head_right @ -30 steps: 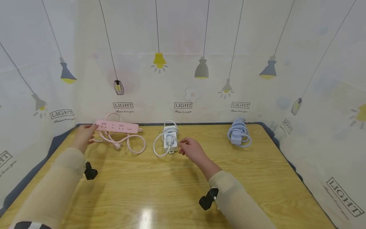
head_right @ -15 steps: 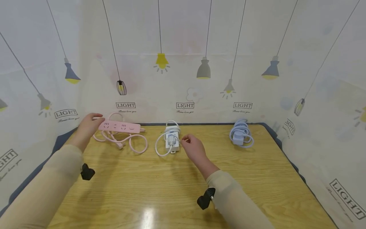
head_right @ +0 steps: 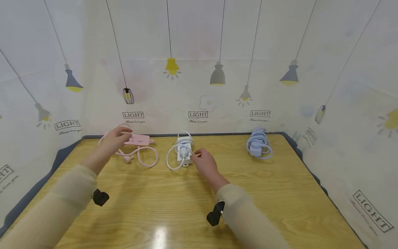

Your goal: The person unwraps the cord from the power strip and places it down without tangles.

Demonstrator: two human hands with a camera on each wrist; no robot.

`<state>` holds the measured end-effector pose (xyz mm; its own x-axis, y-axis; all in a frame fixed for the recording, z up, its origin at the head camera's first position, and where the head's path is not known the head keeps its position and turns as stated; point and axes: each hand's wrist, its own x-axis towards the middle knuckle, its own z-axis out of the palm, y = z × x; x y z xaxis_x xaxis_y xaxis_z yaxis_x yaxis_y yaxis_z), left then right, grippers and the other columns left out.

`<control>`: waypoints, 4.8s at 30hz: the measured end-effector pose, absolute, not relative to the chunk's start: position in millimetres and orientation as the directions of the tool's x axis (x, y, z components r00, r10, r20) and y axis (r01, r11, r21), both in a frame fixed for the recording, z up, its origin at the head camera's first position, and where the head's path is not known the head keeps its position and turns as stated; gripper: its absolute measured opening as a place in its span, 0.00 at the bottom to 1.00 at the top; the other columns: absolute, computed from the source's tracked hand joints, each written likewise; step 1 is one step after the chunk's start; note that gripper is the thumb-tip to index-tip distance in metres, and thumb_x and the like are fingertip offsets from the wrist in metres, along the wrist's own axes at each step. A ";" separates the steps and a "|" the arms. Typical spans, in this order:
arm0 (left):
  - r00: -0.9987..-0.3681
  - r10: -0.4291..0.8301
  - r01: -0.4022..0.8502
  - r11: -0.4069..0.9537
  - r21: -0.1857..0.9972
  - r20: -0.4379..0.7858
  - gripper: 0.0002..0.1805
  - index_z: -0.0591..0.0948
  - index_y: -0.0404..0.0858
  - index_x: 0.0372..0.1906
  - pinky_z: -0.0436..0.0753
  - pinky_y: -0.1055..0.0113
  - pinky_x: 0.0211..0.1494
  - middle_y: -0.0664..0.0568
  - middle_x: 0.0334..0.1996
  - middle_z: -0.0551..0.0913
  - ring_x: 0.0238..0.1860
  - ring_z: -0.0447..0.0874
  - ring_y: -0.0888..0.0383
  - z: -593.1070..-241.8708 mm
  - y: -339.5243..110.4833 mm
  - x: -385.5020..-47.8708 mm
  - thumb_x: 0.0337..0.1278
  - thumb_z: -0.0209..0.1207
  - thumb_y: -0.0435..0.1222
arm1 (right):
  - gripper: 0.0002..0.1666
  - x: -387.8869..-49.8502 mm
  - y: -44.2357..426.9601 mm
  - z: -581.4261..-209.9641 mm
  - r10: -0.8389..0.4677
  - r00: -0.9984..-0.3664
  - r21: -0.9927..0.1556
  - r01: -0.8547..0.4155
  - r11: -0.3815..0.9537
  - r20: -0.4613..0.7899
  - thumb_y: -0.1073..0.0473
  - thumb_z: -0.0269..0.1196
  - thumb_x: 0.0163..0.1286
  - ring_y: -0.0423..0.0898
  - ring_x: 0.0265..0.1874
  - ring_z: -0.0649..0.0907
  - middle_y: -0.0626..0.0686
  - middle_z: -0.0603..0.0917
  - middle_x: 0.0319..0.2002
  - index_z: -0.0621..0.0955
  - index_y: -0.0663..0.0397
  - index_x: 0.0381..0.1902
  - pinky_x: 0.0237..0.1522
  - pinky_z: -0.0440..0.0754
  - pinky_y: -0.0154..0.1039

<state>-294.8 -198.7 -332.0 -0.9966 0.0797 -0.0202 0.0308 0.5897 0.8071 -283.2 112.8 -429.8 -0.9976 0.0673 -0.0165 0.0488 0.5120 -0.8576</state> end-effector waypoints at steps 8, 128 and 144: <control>-0.986 0.165 0.098 0.598 0.795 -0.003 0.23 0.71 0.33 0.63 0.74 0.50 0.59 0.34 0.55 0.77 0.55 0.75 0.42 -357.1 -162.8 -289.5 0.71 0.50 0.42 | 0.29 -293.0 94.7 -437.5 0.075 -0.996 -0.857 0.084 0.508 -0.053 0.50 0.63 0.68 0.55 0.47 0.78 0.61 0.79 0.50 0.74 0.63 0.59 0.46 0.78 0.49; -0.998 0.033 0.033 -0.327 0.944 0.046 0.43 0.50 0.42 0.72 0.79 0.47 0.55 0.37 0.62 0.68 0.58 0.73 0.40 -363.7 -52.9 -235.9 0.56 0.60 0.26 | 0.21 -218.0 116.4 -356.1 -0.314 -0.913 -0.759 -0.395 0.517 0.261 0.48 0.51 0.78 0.48 0.34 0.78 0.51 0.78 0.35 0.77 0.53 0.58 0.35 0.79 0.43; -0.996 -0.077 0.068 -0.353 0.933 0.043 0.43 0.52 0.43 0.72 0.82 0.49 0.50 0.39 0.60 0.70 0.56 0.75 0.42 -362.5 -45.5 -236.4 0.53 0.61 0.27 | 0.18 -219.4 99.4 -362.3 -0.137 -0.927 -0.784 -0.370 0.498 0.350 0.49 0.55 0.75 0.47 0.38 0.82 0.52 0.85 0.41 0.81 0.52 0.54 0.40 0.82 0.45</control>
<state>-236.4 -45.5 -362.5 -0.9961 -0.0774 0.0430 0.0677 -0.3532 0.9331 -219.4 99.4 -362.3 -0.9268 -0.1370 0.3498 -0.3697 0.4982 -0.7843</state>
